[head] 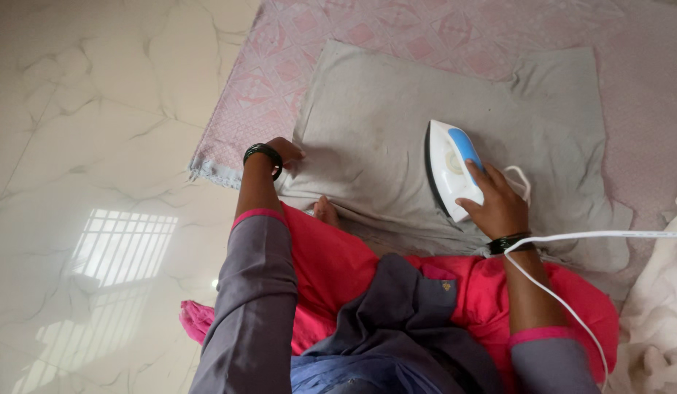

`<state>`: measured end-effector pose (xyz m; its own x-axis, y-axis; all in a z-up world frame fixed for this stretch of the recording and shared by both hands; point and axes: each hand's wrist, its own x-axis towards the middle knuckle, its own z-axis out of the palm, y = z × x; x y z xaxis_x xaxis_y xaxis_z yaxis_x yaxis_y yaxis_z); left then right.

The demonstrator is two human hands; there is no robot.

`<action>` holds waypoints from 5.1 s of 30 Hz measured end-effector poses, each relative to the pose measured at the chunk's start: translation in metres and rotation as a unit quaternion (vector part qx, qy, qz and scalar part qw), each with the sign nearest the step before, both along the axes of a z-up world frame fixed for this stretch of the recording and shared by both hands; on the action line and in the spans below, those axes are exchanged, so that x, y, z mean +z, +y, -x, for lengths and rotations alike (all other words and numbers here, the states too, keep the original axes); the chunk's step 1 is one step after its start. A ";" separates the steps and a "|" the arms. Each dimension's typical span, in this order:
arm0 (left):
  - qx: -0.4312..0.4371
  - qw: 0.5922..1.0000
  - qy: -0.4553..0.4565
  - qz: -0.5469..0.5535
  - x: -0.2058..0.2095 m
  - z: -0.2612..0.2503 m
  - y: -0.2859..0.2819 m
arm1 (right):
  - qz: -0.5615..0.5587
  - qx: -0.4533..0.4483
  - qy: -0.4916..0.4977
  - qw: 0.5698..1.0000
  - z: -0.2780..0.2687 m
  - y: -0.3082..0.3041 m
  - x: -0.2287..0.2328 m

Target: The person irons a light-colored shirt laid on a patterned mat on the floor. They use a handheld electric iron to smooth the fabric, repeatedly repositioning and folding the shirt to cover different areas.

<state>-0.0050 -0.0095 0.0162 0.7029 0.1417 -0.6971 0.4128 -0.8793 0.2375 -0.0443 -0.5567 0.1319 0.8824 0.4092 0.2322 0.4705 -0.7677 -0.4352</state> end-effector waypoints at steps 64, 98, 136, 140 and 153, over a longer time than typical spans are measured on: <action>0.167 0.982 0.006 -0.084 0.031 0.013 -0.004 | -0.305 -0.417 0.167 0.840 -0.019 -0.205 -0.005; 0.140 0.986 0.026 -0.082 0.024 0.007 0.003 | -0.470 -0.519 -0.348 0.623 -0.006 -0.288 -0.063; 0.177 0.981 0.060 -0.057 0.030 0.007 -0.004 | -0.317 -0.610 -0.087 0.721 -0.115 -0.326 -0.193; 0.144 0.988 0.031 -0.054 0.032 0.007 -0.006 | -0.295 -0.602 -0.001 0.742 -0.109 -0.323 -0.187; 0.042 0.998 -0.039 -0.037 0.026 0.016 -0.036 | -0.019 -0.361 0.173 0.916 -0.061 -0.254 -0.110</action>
